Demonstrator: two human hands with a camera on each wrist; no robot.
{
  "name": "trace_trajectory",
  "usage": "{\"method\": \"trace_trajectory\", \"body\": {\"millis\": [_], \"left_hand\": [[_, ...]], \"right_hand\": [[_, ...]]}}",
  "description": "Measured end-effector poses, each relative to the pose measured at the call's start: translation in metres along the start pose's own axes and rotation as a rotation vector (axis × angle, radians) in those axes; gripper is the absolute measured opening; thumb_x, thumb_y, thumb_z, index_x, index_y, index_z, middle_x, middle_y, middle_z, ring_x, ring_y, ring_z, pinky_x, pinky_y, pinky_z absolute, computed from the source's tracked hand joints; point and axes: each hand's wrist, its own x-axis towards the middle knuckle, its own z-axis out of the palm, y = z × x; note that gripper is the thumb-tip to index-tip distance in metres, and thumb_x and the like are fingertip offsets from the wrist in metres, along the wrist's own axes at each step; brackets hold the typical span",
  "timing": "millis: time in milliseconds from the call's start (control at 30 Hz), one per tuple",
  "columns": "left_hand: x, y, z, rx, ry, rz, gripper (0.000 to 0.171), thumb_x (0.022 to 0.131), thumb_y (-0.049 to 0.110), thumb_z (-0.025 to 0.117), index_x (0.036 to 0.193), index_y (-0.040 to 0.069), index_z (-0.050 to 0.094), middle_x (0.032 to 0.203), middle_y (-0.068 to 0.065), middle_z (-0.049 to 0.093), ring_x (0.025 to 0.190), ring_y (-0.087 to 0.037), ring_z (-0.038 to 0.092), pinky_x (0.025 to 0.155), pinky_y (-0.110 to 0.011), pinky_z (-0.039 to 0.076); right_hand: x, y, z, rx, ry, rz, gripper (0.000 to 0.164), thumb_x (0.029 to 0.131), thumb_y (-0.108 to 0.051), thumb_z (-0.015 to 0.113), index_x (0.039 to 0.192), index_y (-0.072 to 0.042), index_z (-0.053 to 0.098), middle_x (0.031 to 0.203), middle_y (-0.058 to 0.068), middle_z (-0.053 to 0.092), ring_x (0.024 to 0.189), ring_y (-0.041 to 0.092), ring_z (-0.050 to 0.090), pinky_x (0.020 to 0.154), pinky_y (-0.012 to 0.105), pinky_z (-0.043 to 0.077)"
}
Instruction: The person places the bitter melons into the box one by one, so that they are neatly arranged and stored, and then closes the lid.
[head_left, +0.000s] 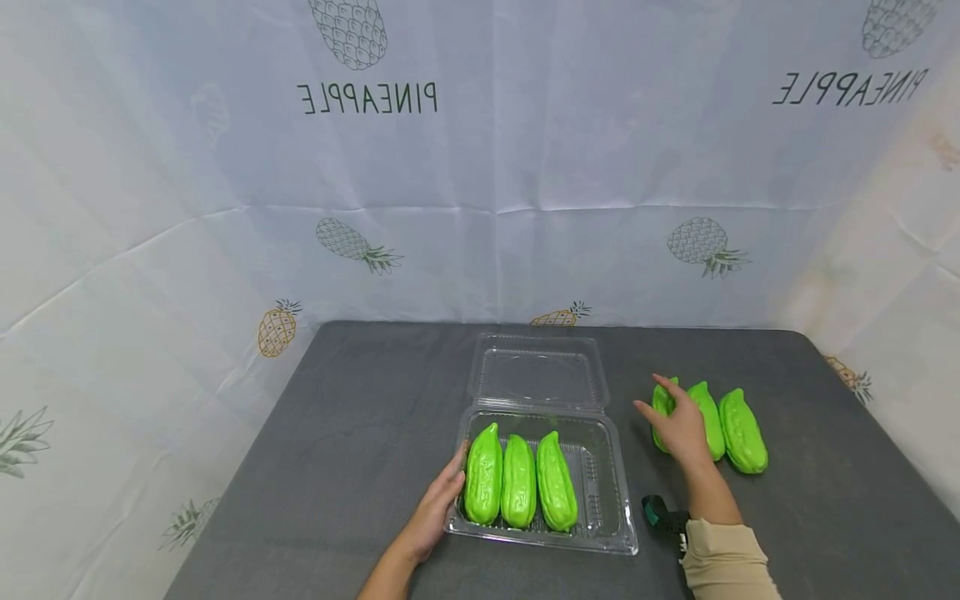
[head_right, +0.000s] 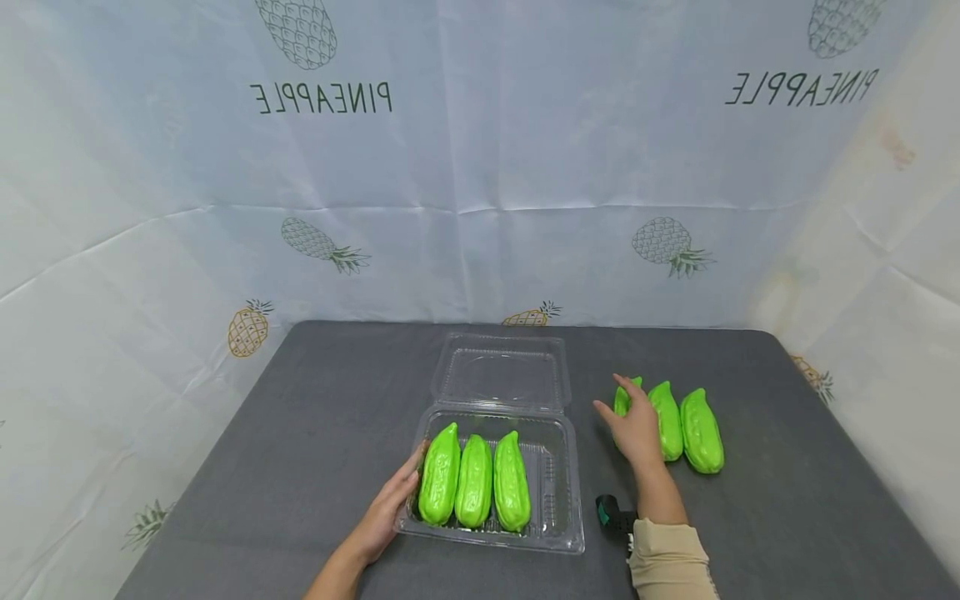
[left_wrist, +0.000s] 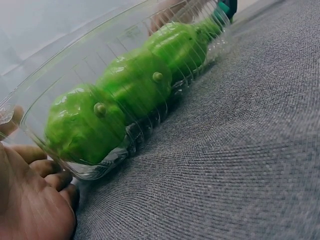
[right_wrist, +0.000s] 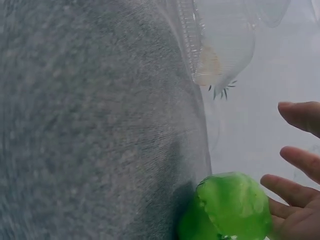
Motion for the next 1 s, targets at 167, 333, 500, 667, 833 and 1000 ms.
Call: {"method": "trace_trajectory", "body": {"millis": [167, 333, 500, 667, 833, 1000], "left_hand": [[0.000, 0.000, 0.000, 0.006, 0.001, 0.006, 0.060, 0.103, 0.030, 0.028, 0.148, -0.002, 0.004, 0.156, -0.019, 0.000, 0.141, -0.028, -0.005, 0.098, 0.002, 0.014], [-0.001, 0.001, 0.000, 0.003, 0.002, 0.005, 0.059, 0.103, 0.029, 0.027, 0.148, -0.002, 0.005, 0.156, -0.018, 0.000, 0.142, -0.029, -0.005, 0.098, 0.002, 0.014], [-0.001, 0.001, 0.000, 0.001, 0.002, 0.010, 0.060, 0.103, 0.030, 0.027, 0.148, -0.001, 0.004, 0.156, -0.018, 0.000, 0.142, -0.029, -0.005, 0.097, 0.002, 0.013], [-0.001, 0.000, 0.000, -0.001, 0.000, 0.011, 0.060, 0.103, 0.030, 0.027, 0.148, -0.001, 0.005, 0.156, -0.017, 0.000, 0.142, -0.028, -0.005, 0.098, 0.002, 0.013], [-0.001, 0.000, 0.000, -0.003, -0.006, 0.013, 0.059, 0.103, 0.029, 0.027, 0.148, -0.002, 0.004, 0.157, -0.017, 0.000, 0.141, -0.020, -0.003, 0.099, 0.002, 0.013], [-0.001, 0.001, 0.000, -0.010, -0.001, 0.011, 0.059, 0.103, 0.028, 0.028, 0.148, -0.001, 0.005, 0.157, -0.016, 0.000, 0.142, -0.020, -0.003, 0.099, 0.002, 0.013]], "right_hand": [[0.002, 0.006, 0.006, -0.055, 0.068, -0.070, 0.057, 0.088, -0.010, 0.060, 0.138, 0.006, 0.037, 0.144, 0.033, 0.028, 0.132, 0.049, 0.026, 0.103, 0.061, 0.030], [0.002, 0.011, 0.013, -0.124, 0.089, -0.139, 0.053, 0.085, 0.001, 0.058, 0.134, 0.011, 0.040, 0.144, 0.036, 0.025, 0.131, 0.051, 0.025, 0.101, 0.062, 0.030], [0.001, 0.011, 0.016, -0.134, 0.082, -0.177, 0.057, 0.079, 0.010, 0.054, 0.134, 0.012, 0.040, 0.148, 0.033, 0.017, 0.132, 0.051, 0.022, 0.085, 0.055, 0.042], [0.001, 0.014, 0.015, -0.157, 0.103, -0.161, 0.057, 0.081, 0.004, 0.059, 0.132, 0.017, 0.038, 0.147, 0.036, 0.017, 0.130, 0.054, 0.023, 0.098, 0.062, 0.034], [0.001, 0.015, 0.012, -0.219, 0.110, -0.163, 0.056, 0.082, 0.000, 0.061, 0.128, 0.022, 0.039, 0.138, 0.039, 0.031, 0.129, 0.053, 0.027, 0.105, 0.062, 0.024], [0.000, 0.016, 0.012, -0.211, 0.112, -0.195, 0.053, 0.082, 0.002, 0.061, 0.129, 0.019, 0.041, 0.137, 0.035, 0.037, 0.128, 0.050, 0.031, 0.105, 0.058, 0.028]]}}
